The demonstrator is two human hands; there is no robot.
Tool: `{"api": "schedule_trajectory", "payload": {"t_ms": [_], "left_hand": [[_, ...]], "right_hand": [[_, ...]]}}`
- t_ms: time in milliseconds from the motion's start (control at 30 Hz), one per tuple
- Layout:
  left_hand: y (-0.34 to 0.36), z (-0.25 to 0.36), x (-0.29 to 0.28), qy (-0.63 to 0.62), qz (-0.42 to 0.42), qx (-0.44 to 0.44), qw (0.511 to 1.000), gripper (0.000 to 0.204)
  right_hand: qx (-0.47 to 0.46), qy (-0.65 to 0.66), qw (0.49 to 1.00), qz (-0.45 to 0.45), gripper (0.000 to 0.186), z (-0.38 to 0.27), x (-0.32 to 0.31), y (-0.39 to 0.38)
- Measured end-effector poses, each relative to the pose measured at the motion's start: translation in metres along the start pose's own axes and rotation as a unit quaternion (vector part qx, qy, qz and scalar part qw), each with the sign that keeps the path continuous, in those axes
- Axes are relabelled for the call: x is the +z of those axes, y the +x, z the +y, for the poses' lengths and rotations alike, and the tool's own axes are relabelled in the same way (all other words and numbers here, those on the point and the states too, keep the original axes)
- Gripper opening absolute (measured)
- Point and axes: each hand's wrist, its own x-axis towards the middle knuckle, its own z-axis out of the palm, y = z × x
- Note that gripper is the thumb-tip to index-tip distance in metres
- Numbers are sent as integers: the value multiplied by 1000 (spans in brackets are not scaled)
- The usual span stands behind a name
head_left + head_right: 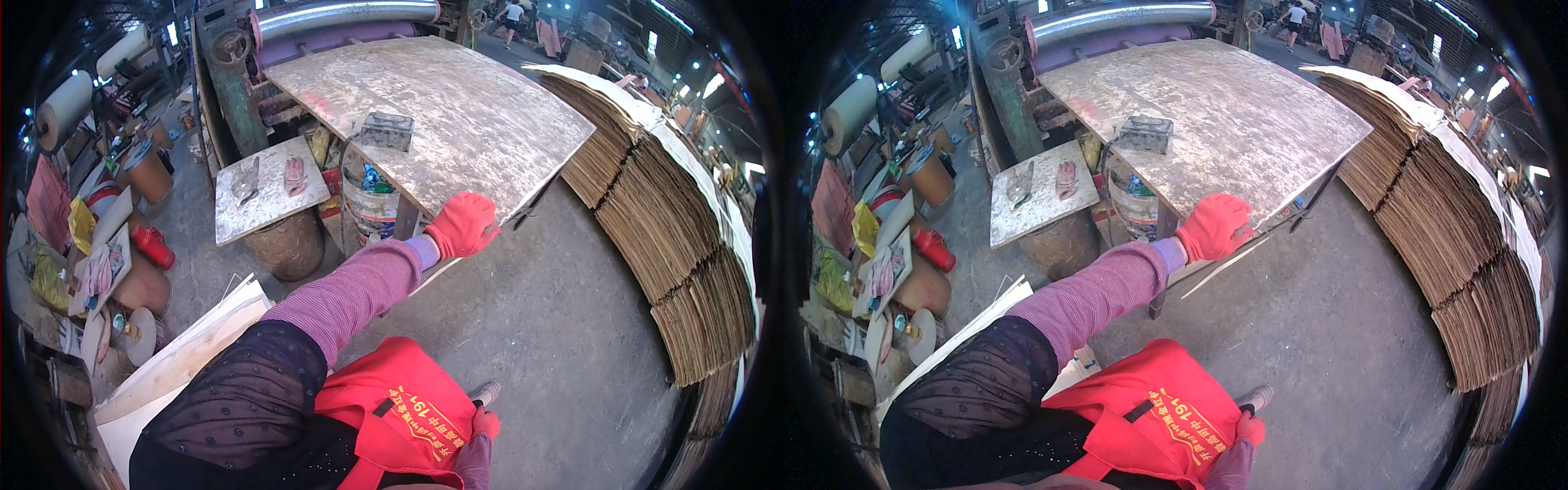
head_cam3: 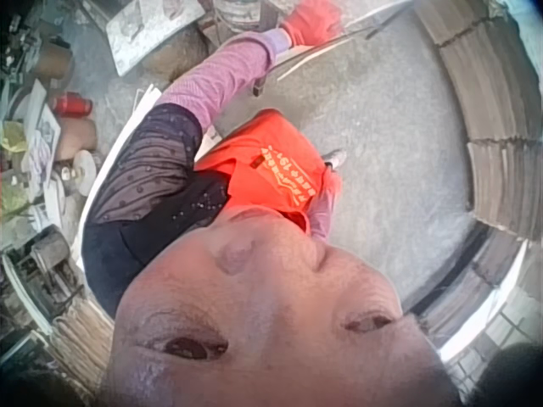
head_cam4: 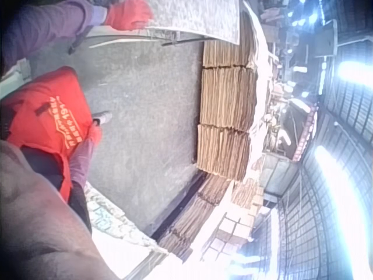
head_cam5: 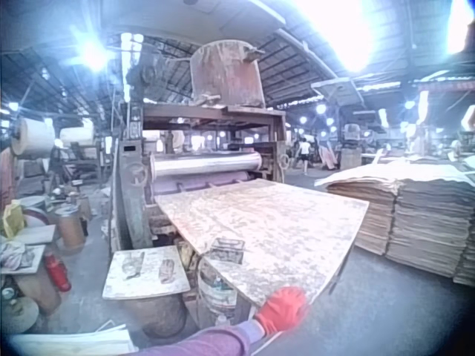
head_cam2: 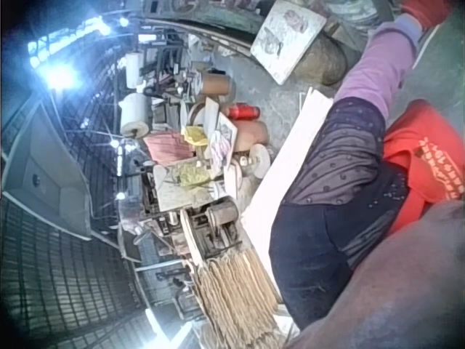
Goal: Processing or sorting wood veneer sheets at an industrial gluing or pressing station.
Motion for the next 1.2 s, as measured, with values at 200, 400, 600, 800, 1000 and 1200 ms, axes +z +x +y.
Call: {"api": "schedule_trajectory", "payload": {"t_ms": [200, 400, 600, 800, 1000, 1200], "left_hand": [[1, 3, -2, -8, -9, -3, 1000, 23], [1, 3, -2, -5, -10, -4, 1000, 22], [3, 4, -1, -10, -11, -5, 1000, 21], [0, 2, -4, -21, -1, -7, 1000, 21], [3, 3, -4, -9, -14, -3, 1000, 22], [1, 2, -1, -2, 0, 4, 1000, 22]], "right_hand": [[-2, 3, 1000, -10, 50, 2, -1, 0], [-9, 76, 997, 28, 52, 12, 3, 3], [15, 66, 998, 0, 54, 18, 2, 6], [17, 61, 998, -21, 52, 11, -5, 2], [-25, 26, 996, 79, 46, 16, 9, 3], [3, 4, 990, 143, 41, 9, 7, -5]]}}
